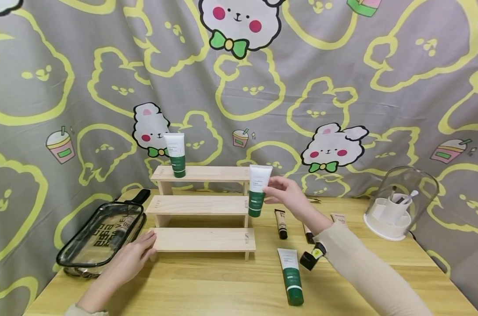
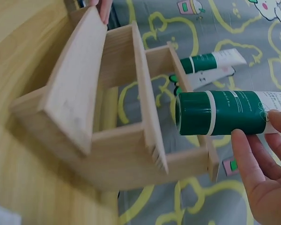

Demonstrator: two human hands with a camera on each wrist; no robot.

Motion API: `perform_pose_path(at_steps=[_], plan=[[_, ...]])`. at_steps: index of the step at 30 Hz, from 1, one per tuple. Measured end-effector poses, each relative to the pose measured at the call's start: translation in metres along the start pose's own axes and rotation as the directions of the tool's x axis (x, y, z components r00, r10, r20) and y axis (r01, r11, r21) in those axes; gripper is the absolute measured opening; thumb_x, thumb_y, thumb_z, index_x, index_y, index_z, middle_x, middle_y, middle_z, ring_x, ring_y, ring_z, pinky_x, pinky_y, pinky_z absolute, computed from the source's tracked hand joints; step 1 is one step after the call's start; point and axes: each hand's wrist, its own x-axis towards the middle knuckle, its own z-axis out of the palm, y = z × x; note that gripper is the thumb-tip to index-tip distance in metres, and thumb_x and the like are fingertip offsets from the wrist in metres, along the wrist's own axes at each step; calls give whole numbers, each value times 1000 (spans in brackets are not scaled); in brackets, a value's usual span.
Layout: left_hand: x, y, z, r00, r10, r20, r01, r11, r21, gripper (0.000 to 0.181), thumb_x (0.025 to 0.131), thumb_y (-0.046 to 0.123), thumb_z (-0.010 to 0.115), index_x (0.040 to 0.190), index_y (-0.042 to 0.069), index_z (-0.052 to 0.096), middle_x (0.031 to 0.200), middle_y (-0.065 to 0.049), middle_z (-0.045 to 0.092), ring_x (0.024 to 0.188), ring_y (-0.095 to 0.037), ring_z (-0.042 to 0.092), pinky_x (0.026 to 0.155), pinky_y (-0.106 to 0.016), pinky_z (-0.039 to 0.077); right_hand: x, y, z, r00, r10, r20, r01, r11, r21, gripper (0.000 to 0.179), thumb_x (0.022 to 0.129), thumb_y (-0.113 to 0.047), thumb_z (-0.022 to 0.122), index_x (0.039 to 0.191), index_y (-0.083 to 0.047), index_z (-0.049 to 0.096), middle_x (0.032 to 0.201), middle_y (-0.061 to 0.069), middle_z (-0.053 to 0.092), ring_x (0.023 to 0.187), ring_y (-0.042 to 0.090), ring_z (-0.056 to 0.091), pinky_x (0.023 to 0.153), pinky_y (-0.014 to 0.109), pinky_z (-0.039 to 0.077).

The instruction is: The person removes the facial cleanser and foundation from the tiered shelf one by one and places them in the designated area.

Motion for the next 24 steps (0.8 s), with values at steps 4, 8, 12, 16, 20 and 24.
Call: perform_pose_path(at_steps=[4,8,12,16,20,24], plan=[[-1,0,-1,1000,-14,15,14,1000,-7,37,80,3,70,112,-12,60,119,-26,55,106,-39,54,81,-50,47,-15,14,-17,1000,25,-14,-25,1000,-5,37,89,-17,63,115,6,54,104,18,59,91,26,61,78,41,52],[-1,1,-1,999,-24,26,24,1000,-8,37,80,3,69,113,-12,60,119,-27,55,106,-39,54,80,-50,47,-32,28,-34,998,60,-31,-60,998,0,39,90,-17,62,116,9,51,101,17,58,89,23,61,78,41,52],[-1,2,-1,999,-29,32,29,1000,-4,37,80,4,69,113,-12,60,119,-27,54,106,-40,54,79,-49,48,-48,43,-49,994,105,-36,-104,994,15,41,90,-16,61,117,12,47,97,13,58,85,20,61,79,43,51],[-1,2,-2,999,-34,35,34,999,-2,37,81,5,69,113,-12,60,120,-27,54,106,-40,54,79,-50,48,-65,57,-61,988,151,-41,-150,988,16,42,91,-14,60,118,15,45,95,11,60,84,21,61,79,44,51],[-1,2,-2,999,-35,37,35,999,-5,37,81,4,69,113,-12,60,120,-27,54,106,-40,54,80,-50,47,-82,74,-73,978,208,-20,-208,978,0,47,91,-15,59,120,17,42,95,11,59,86,25,60,78,41,52],[0,2,-2,999,-25,37,25,1000,-5,37,81,4,69,113,-12,60,120,-27,54,107,-40,54,81,-50,47,-98,89,-84,966,256,30,-257,967,0,48,91,-16,58,120,18,39,94,9,60,86,25,60,77,40,53]])
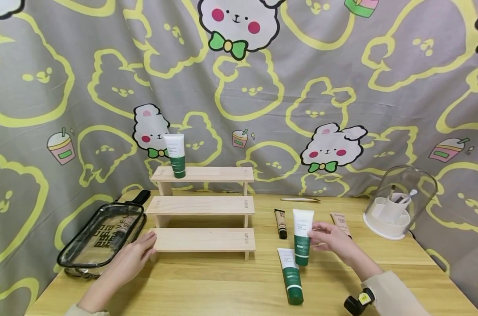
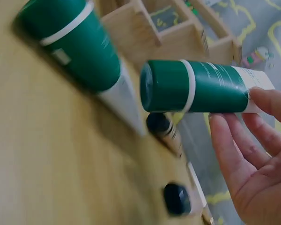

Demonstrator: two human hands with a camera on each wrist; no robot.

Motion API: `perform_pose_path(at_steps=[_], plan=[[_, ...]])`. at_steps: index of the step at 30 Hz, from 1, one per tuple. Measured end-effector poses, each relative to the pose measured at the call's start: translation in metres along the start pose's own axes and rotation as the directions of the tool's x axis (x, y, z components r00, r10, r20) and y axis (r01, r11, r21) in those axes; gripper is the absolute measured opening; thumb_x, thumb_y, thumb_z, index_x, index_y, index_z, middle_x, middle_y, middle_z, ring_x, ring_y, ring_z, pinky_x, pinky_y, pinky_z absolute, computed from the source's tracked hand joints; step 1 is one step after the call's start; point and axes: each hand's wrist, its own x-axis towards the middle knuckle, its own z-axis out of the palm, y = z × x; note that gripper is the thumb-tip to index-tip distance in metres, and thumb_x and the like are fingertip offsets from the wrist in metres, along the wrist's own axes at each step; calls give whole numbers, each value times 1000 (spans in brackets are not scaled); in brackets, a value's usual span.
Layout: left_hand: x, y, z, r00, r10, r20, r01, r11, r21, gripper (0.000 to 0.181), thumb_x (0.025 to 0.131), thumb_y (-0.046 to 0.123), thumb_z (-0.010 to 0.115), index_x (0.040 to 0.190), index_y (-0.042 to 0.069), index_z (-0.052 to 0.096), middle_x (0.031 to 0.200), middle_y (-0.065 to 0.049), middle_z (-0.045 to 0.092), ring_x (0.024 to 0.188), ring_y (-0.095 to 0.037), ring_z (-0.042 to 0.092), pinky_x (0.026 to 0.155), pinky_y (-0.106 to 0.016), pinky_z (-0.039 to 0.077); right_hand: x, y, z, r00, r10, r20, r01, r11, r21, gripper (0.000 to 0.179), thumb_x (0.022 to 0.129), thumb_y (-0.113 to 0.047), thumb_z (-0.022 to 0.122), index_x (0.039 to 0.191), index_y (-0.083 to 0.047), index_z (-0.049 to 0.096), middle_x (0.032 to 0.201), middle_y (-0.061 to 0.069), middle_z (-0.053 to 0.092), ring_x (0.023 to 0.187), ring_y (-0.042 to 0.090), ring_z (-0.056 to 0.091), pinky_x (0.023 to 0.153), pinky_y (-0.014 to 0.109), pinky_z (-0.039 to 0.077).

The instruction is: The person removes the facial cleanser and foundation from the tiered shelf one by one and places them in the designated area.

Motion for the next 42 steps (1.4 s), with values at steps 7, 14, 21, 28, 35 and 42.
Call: perform_pose_path(at_steps=[7,14,21,28,35,42], plan=[[0,0,0,1000,-6,9,6,1000,0,37,81,5,69,113,-12,60,121,-27,54,108,-40,53,82,-50,46,-17,19,-16,992,56,113,-59,998,24,31,92,-14,56,110,10,48,87,8,63,78,20,63,69,34,55],[0,0,0,1000,-2,-2,2,1000,-2,37,81,3,69,113,-12,60,120,-27,54,108,-39,53,83,-50,46,-29,30,-28,967,99,235,-117,991,64,31,94,-11,50,113,13,44,84,9,63,72,17,62,66,30,55],[0,0,0,1000,-1,-3,1,1000,-4,37,81,4,69,113,-12,60,120,-27,54,107,-40,54,81,-50,47,-33,42,-32,936,118,332,-151,986,74,24,94,-9,50,107,11,51,80,7,63,68,13,62,64,26,54],[0,0,1,1000,-2,2,2,1000,-5,38,81,4,69,114,-12,59,120,-27,53,107,-40,53,82,-50,46,-33,52,-40,909,141,393,-188,979,83,14,94,-10,49,97,0,59,78,5,64,66,10,62,62,23,54],[0,0,0,1000,-4,0,4,1000,-3,37,81,4,69,114,-12,60,120,-27,54,107,-40,53,81,-50,47,-35,57,-43,906,184,381,-223,973,60,20,94,-11,49,102,4,59,78,6,64,66,9,62,61,22,54],[0,0,0,1000,-4,2,4,1000,-1,37,81,4,69,113,-12,60,120,-27,54,106,-40,54,80,-50,47,-38,56,-42,904,196,380,-226,974,35,19,95,-12,49,99,3,60,76,7,63,63,9,63,57,20,53]])
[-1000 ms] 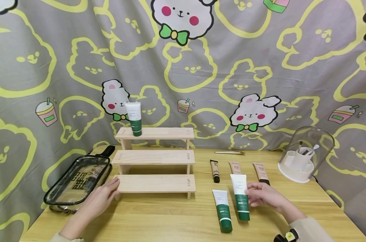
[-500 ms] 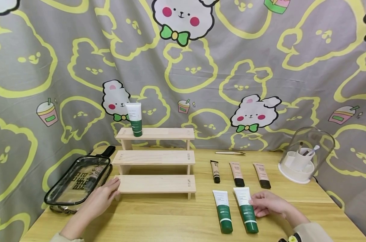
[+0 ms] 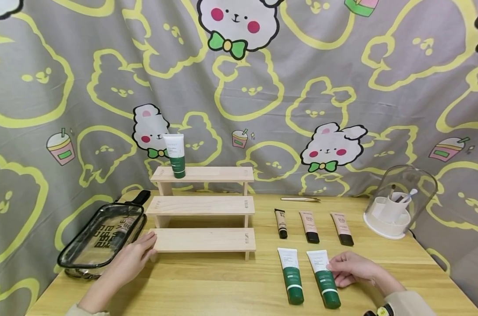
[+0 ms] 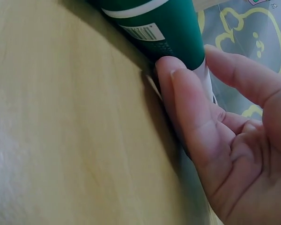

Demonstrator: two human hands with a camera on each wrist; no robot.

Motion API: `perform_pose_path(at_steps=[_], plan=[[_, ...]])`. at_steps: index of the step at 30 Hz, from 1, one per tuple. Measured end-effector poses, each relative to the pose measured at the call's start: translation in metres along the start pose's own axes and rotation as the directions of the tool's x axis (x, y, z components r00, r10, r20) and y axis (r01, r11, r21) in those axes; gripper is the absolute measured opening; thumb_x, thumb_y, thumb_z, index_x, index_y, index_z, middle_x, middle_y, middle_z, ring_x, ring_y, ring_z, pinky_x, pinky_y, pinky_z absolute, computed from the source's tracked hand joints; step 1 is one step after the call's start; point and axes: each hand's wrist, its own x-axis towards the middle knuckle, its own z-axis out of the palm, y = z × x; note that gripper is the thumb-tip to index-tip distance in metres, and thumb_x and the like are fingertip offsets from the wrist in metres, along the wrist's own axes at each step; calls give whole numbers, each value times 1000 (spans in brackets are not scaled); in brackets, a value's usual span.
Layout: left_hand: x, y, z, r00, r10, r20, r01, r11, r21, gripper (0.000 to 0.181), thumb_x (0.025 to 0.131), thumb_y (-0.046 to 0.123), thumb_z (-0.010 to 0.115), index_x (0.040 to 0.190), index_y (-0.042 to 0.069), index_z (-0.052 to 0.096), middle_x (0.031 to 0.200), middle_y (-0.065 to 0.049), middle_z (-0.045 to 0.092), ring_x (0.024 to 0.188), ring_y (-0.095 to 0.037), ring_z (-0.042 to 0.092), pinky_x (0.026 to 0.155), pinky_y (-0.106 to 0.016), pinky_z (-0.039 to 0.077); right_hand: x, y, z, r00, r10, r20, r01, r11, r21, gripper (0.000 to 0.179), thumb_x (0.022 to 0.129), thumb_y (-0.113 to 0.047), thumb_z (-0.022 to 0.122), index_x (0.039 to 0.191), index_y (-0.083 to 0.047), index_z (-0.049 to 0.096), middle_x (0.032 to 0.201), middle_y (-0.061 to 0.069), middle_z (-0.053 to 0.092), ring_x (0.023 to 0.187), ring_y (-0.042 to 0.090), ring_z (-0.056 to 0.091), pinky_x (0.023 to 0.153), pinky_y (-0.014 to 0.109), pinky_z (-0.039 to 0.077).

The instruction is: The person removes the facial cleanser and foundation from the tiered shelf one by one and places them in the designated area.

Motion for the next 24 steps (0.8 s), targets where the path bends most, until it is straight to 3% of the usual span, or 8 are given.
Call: perform_pose_path(at_steps=[24], plan=[[0,-1,1,1000,1,7,-1,1000,1,37,81,5,69,113,-12,60,120,-27,54,105,-40,54,78,-49,48,-3,-1,-1,999,39,-24,-40,999,-24,20,93,-13,52,99,4,61,71,5,64,61,8,63,54,19,52]])
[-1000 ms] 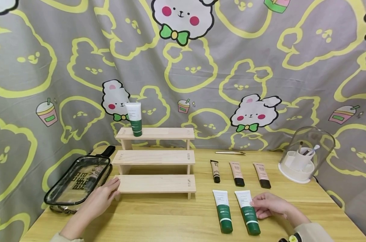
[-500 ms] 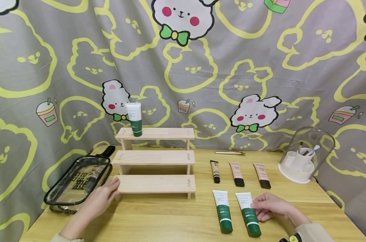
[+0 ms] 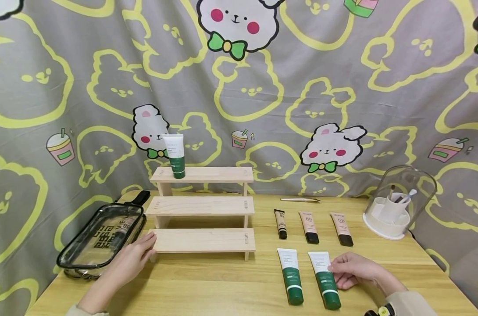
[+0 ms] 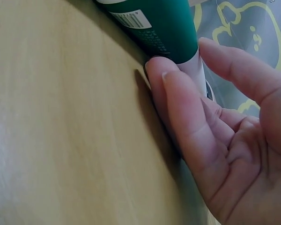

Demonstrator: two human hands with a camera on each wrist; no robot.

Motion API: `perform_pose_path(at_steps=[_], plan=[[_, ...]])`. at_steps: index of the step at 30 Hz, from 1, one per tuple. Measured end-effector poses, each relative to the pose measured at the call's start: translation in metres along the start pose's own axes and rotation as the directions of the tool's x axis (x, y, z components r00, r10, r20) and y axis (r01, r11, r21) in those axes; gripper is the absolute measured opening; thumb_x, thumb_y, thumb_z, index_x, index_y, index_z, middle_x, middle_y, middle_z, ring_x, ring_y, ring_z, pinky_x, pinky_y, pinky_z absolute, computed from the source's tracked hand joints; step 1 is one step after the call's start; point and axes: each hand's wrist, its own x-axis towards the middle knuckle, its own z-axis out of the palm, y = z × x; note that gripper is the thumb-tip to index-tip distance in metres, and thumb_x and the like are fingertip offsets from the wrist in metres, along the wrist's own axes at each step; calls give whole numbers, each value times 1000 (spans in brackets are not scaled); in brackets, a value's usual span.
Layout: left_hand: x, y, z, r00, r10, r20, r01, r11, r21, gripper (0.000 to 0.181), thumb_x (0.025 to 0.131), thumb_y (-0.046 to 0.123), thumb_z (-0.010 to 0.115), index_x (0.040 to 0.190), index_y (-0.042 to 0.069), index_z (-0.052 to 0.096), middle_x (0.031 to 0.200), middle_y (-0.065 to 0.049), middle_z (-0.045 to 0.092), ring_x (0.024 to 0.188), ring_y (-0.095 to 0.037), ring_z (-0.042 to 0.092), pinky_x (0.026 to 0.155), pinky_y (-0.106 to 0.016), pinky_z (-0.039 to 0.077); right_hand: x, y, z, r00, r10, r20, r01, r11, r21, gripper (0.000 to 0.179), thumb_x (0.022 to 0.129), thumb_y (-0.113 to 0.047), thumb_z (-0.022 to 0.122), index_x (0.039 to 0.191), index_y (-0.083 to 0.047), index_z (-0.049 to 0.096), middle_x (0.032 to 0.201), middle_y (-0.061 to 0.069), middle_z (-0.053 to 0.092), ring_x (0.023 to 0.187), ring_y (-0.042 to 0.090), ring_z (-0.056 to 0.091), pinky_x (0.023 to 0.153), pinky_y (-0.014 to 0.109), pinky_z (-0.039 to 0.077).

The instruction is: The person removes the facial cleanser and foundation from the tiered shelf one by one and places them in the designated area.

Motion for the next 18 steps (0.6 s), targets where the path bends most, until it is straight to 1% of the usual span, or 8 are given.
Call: perform_pose_path(at_steps=[9,13,18], plan=[[0,0,0,1000,13,-21,-13,1000,4,36,81,3,69,112,-12,60,119,-27,55,106,-40,55,81,-49,47,-1,1,-3,1000,-4,10,4,1000,6,22,93,-12,52,101,6,61,72,5,65,61,8,63,55,18,52],[0,0,-1,1000,9,-13,-9,1000,3,36,81,3,69,112,-12,60,119,-27,55,106,-39,54,82,-49,47,-2,2,-5,1000,5,15,-5,1000,10,22,93,-12,52,101,6,61,73,5,66,62,8,63,55,19,52],[0,1,-1,1000,-1,-1,1,1000,2,36,81,4,68,113,-12,60,120,-27,54,107,-39,54,82,-49,46,-4,1,-7,1000,2,11,-2,1000,-8,21,93,-14,52,97,4,62,74,6,66,63,8,63,55,19,52]])
